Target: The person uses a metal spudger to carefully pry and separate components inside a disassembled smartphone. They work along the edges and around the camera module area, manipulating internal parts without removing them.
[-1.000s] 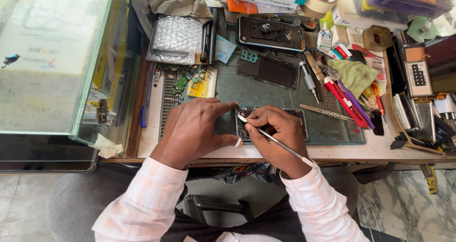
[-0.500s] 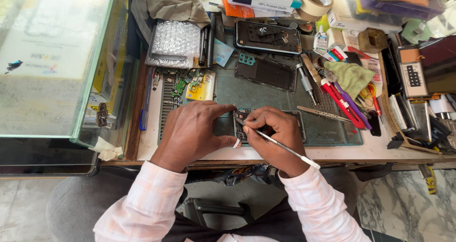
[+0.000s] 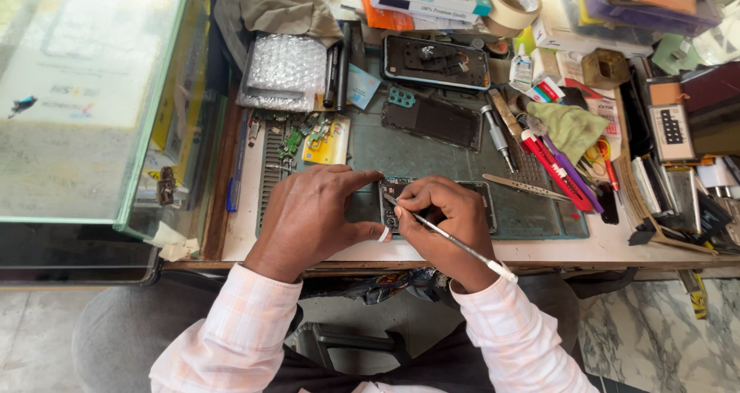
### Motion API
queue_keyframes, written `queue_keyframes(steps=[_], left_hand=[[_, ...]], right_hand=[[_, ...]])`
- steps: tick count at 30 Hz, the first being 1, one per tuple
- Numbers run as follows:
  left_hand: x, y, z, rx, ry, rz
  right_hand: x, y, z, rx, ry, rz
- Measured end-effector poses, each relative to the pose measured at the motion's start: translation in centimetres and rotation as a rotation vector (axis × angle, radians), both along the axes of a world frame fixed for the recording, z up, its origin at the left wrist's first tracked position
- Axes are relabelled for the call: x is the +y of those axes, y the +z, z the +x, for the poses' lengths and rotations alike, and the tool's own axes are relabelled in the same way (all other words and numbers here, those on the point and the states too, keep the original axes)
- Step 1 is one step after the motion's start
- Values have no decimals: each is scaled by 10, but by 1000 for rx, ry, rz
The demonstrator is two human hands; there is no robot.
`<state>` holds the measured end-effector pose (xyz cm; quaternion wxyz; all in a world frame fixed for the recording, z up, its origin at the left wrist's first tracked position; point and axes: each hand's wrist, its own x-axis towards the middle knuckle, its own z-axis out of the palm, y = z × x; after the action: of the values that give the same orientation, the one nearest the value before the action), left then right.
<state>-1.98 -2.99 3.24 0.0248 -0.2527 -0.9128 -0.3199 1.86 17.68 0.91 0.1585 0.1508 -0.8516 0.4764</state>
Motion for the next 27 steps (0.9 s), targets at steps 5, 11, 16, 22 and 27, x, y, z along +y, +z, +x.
queue_keyframes(steps=[5, 11, 16, 22, 27], left_hand=[[-1, -2, 0, 79, -23, 59], [0, 1, 0, 1, 0, 8], [1, -1, 0, 42, -16, 35], [-1, 0, 1, 57, -14, 10], [1, 0, 0, 3, -4, 4]], right_hand=[[-7, -4, -2, 100, -24, 14], [-6, 0, 0, 1, -26, 8], [-10, -4, -2, 84, -42, 16], [6, 1, 0, -136, 88, -47], [7, -3, -3, -233, 47, -172]])
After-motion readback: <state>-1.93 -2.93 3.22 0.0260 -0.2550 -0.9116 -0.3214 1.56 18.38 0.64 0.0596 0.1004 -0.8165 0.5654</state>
